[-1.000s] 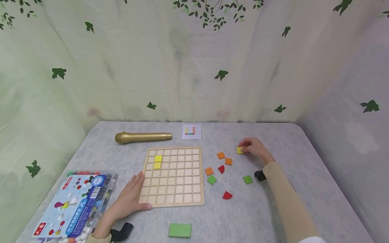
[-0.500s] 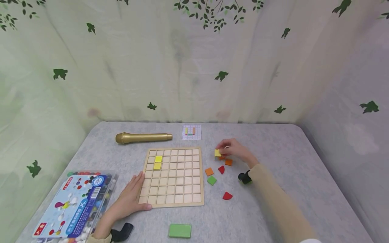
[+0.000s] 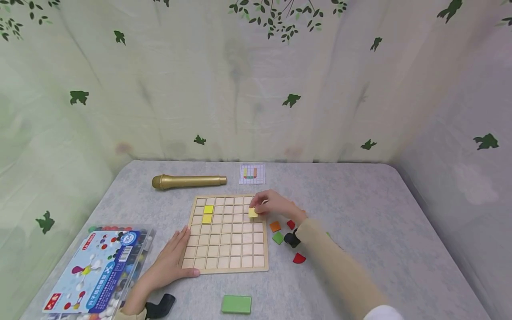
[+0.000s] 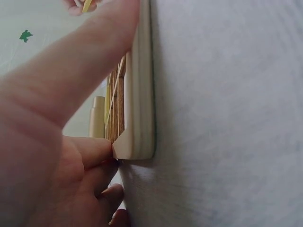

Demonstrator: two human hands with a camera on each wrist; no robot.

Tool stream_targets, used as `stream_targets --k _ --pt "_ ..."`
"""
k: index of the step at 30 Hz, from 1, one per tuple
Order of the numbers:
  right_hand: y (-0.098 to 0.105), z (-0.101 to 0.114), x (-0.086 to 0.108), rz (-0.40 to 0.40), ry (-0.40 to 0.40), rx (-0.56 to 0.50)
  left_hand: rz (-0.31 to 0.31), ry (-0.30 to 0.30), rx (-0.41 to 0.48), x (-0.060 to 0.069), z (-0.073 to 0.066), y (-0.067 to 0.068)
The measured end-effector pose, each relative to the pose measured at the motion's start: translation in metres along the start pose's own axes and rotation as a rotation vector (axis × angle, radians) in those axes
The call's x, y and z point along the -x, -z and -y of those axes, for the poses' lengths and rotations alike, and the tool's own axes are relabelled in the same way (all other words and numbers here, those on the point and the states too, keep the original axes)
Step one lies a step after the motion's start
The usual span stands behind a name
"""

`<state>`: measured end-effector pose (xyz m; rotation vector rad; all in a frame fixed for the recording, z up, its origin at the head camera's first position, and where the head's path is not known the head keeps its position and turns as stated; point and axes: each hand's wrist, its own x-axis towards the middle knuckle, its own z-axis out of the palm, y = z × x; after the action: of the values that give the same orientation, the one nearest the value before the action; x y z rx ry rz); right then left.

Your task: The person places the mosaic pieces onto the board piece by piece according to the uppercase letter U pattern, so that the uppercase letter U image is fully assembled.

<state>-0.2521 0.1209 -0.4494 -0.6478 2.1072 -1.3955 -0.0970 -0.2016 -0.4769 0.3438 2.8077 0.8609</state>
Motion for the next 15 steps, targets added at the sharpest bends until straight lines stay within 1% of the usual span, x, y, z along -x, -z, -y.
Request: stream_targets --k 5,10,11,15 --pt "-0.022 0.009 -0.017 0.066 0.065 -0.023 0.004 -0.001 0.002 0.001 -0.001 0.000" --pt "-0.045 0.023 -0.031 0.107 0.060 -0.023 0.000 0.000 -0.005 0.001 -0.001 0.001" --pt "-0.050 0.026 -0.034 0.114 0.057 -0.037 0.000 0.001 -0.006 0.001 -0.001 0.001" --pt "-0.066 0.035 -0.043 0.128 0.059 -0.039 0.002 0.006 -0.006 0.001 -0.002 0.001"
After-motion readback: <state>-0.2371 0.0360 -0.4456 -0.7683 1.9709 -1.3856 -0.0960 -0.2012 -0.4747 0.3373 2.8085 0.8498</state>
